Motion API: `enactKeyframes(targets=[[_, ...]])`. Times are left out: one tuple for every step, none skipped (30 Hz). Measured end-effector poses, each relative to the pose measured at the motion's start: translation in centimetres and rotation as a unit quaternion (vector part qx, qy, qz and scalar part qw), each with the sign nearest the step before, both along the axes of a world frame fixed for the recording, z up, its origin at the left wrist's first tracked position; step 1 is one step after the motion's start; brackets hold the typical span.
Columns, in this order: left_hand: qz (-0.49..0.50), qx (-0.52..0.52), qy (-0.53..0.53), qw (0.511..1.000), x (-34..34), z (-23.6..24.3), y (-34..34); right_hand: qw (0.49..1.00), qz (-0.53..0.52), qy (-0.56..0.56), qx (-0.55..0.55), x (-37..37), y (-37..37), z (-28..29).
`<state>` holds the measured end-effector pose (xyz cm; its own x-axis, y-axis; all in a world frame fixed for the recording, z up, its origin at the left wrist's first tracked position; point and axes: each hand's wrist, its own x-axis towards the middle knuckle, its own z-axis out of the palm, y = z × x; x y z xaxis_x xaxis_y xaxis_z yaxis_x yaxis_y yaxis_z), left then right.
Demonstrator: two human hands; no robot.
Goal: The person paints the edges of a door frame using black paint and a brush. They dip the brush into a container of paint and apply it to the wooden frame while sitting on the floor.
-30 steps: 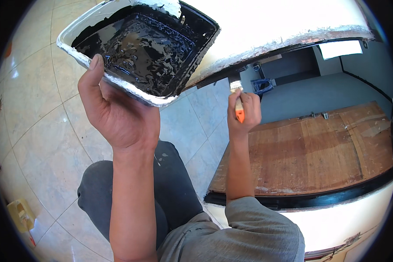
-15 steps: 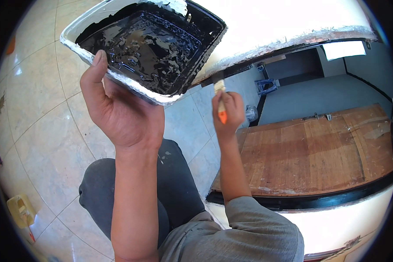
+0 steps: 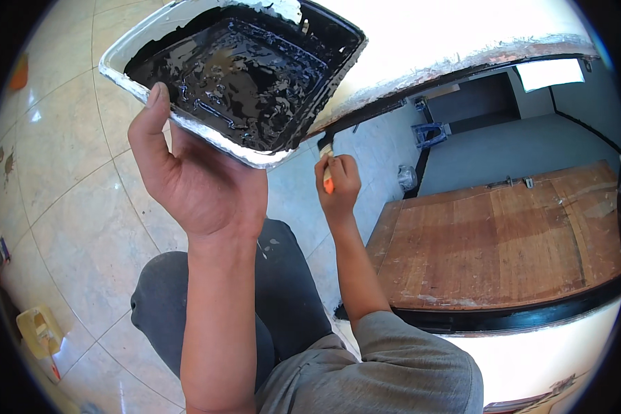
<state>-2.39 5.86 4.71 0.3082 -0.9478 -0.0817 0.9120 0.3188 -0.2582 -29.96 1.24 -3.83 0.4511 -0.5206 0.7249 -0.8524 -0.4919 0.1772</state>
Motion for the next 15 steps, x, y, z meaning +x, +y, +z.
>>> enactKeyframes(targets=[[-0.004, -0.007, 0.008, 1.000, 0.3, 0.1, 0.2, 1.000, 0.003, -0.025, -0.007, 0.6, 0.5, 0.6], [-0.008, -0.014, 0.016, 1.000, 0.4, 0.1, 0.4, 0.999, 0.011, -0.038, -0.024, 1.4, 0.4, 1.1], [-0.012, -0.014, 0.015, 1.000, 0.3, 0.0, 0.4, 0.999, 0.006, -0.039, -0.024, 1.1, 0.2, 1.0], [-0.013, -0.019, 0.013, 1.000, 0.2, -0.1, 0.3, 1.000, 0.005, -0.028, -0.012, 0.5, -0.1, 0.7], [-0.013, -0.023, 0.011, 1.000, 0.1, -0.2, 0.3, 1.000, 0.004, -0.018, 0.001, -0.2, -0.1, 0.1], [-0.015, -0.026, 0.011, 0.999, -0.1, -0.2, 0.2, 1.000, -0.003, 0.004, 0.014, -1.4, -0.1, -1.1], [-0.019, -0.019, 0.010, 1.000, -0.2, -0.2, 0.1, 1.000, -0.003, 0.004, 0.012, -1.8, 0.1, -1.3], [-0.023, -0.011, 0.010, 1.000, -0.3, -0.1, 0.1, 1.000, -0.014, -0.002, 0.024, -2.2, 0.3, -1.4], [-0.022, -0.011, 0.007, 1.000, -0.3, -0.1, 0.2, 0.999, -0.023, -0.012, 0.039, -1.7, 0.6, -1.3], [-0.026, -0.019, 0.007, 0.999, -0.2, -0.1, 0.4, 0.999, -0.017, -0.026, 0.016, -1.5, 0.7, -0.9], [-0.031, -0.028, 0.007, 0.999, -0.2, -0.1, 0.5, 0.999, -0.017, -0.029, 0.017, -1.2, 0.8, -0.5], [-0.031, -0.028, 0.003, 0.999, 0.0, -0.1, 0.6, 0.999, 0.011, -0.044, -0.005, 0.0, 1.0, 0.6], [-0.035, -0.036, 0.004, 0.999, 0.1, -0.2, 0.6, 0.997, 0.035, -0.057, -0.028, 0.4, 1.2, 1.3], [-0.039, -0.045, 0.005, 0.998, 0.1, -0.2, 0.6, 0.996, 0.056, -0.059, -0.042, 0.7, 0.7, 1.1], [-0.042, -0.047, 0.005, 0.998, 0.0, -0.1, 0.6, 0.996, 0.052, -0.059, -0.044, 0.2, 0.6, 0.6]])
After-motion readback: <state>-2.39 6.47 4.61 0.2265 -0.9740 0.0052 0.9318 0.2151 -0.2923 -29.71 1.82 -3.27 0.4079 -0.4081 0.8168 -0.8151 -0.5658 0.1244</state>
